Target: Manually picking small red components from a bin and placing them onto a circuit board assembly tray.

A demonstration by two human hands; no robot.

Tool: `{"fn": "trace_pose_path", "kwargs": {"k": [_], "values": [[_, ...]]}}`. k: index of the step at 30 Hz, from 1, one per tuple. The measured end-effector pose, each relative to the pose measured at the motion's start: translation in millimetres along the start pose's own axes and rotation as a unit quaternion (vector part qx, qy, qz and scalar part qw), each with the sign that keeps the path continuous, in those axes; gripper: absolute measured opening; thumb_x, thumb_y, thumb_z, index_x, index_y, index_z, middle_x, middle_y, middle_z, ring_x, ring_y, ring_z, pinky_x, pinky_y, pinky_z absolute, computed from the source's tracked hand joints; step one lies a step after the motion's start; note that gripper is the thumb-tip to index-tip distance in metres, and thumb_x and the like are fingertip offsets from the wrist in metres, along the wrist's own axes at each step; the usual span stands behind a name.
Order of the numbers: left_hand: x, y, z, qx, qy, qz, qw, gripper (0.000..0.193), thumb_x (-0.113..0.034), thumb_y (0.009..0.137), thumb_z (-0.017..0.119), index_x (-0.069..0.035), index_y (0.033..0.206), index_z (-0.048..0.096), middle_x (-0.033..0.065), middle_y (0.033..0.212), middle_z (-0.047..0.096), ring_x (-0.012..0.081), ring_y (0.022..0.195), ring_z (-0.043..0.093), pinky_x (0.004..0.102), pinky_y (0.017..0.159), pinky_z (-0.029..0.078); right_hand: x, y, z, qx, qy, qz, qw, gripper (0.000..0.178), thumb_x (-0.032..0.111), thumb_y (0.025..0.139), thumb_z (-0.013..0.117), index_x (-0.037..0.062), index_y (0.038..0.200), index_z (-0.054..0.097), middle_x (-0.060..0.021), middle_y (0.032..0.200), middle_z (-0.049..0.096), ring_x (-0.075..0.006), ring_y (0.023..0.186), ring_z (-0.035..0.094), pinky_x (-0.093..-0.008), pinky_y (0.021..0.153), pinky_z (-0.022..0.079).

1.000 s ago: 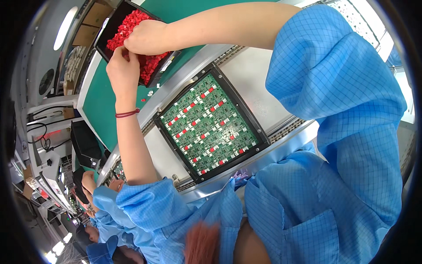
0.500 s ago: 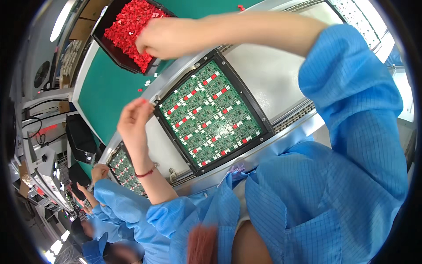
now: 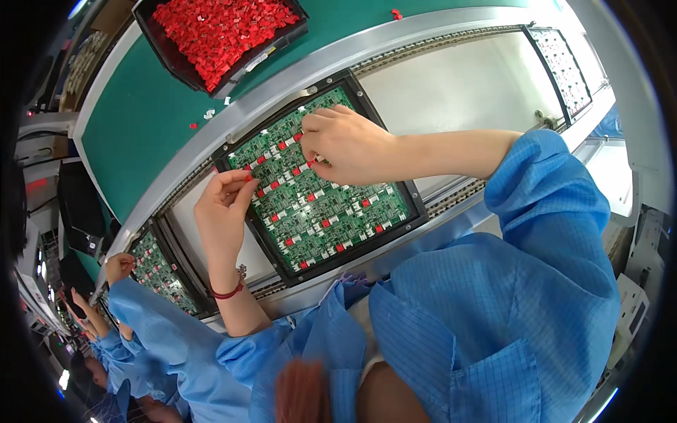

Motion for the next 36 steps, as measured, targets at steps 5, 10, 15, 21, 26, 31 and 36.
{"fn": "trace_pose_path", "kwargs": {"k": [5,10,15,21,26,31,36], "values": [[-5,-2,-5,-0.031,0.106,0.075,0.991,0.012,0.0,0.076,0.066,0.001,0.087,0.061,0.0078,0.075,0.059,0.015,0.068,0.062,0.0246,0.062,0.05,4,0,1,-0.014,-0.009,0.036,0.999,0.012,0.012,0.074,0.064,0.005,0.08,0.057,-0.0079,0.09,0.052,-0.0257,0.092,0.053,-0.0367,0.084,0.041],[-7,-5,-4,0.006,0.173,0.03,0.985,0.013,-0.005,0.077,0.067,0.0,0.087,0.061,0.0082,0.074,0.059,0.0149,0.066,0.061,0.0256,0.059,0.048,3,-1,3,-0.019,0.008,0.046,0.999,0.011,0.012,0.074,0.063,0.0042,0.08,0.057,-0.0082,0.088,0.052,-0.0258,0.088,0.054,-0.0367,0.083,0.042],[-3,-10,0,0.036,0.117,0.022,0.992,0.013,-0.005,0.078,0.066,0.001,0.089,0.061,0.0111,0.079,0.064,0.0177,0.067,0.063,0.0269,0.06,0.05,6,-3,4,-0.05,-0.007,0.031,0.998,0.011,0.011,0.074,0.063,0.0043,0.08,0.056,-0.0077,0.086,0.051,-0.025,0.085,0.054,-0.0359,0.081,0.043],[-9,-15,1,0.1,0.132,0.048,0.985,0.013,-0.003,0.078,0.065,0.001,0.089,0.061,0.0125,0.081,0.064,0.0192,0.07,0.065,0.0278,0.063,0.051,6,-5,7,-0.06,-0.049,-0.001,0.997,0.011,0.01,0.074,0.063,0.0047,0.079,0.054,-0.0065,0.084,0.05,-0.0231,0.082,0.054,-0.0347,0.079,0.043],[-12,-22,9,0.133,0.154,0.059,0.977,0.012,-0.003,0.076,0.066,0.0,0.087,0.061,0.012,0.079,0.062,0.0204,0.066,0.062,0.0292,0.059,0.049,7,-4,5,-0.073,-0.062,-0.021,0.995,0.011,0.01,0.075,0.062,0.0045,0.078,0.053,-0.0059,0.082,0.05,-0.0218,0.082,0.054,-0.0347,0.076,0.043],[-14,-24,15,0.177,0.215,0.098,0.955,0.013,-0.006,0.075,0.067,0.0,0.084,0.059,0.0107,0.074,0.053,0.0219,0.057,0.054,0.0328,0.052,0.043,7,-2,5,-0.058,-0.039,-0.005,0.998,0.01,0.01,0.075,0.062,0.0047,0.079,0.054,-0.0057,0.083,0.05,-0.0216,0.082,0.054,-0.0345,0.076,0.043],[-12,-23,21,0.181,0.222,0.107,0.952,0.012,-0.005,0.075,0.066,0.0,0.083,0.059,0.0106,0.074,0.054,0.0222,0.057,0.054,0.0332,0.053,0.043,6,-6,10,-0.057,-0.038,0.012,0.998,0.01,0.01,0.075,0.061,0.0044,0.079,0.054,-0.0059,0.083,0.05,-0.022,0.081,0.054,-0.0343,0.077,0.043]]}}
Point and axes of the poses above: each hand's wrist, its own y-axis towards the middle knuckle, its own z-axis out of the palm, x = y × z, the point moved 3 cm from there along y, towards the middle knuckle
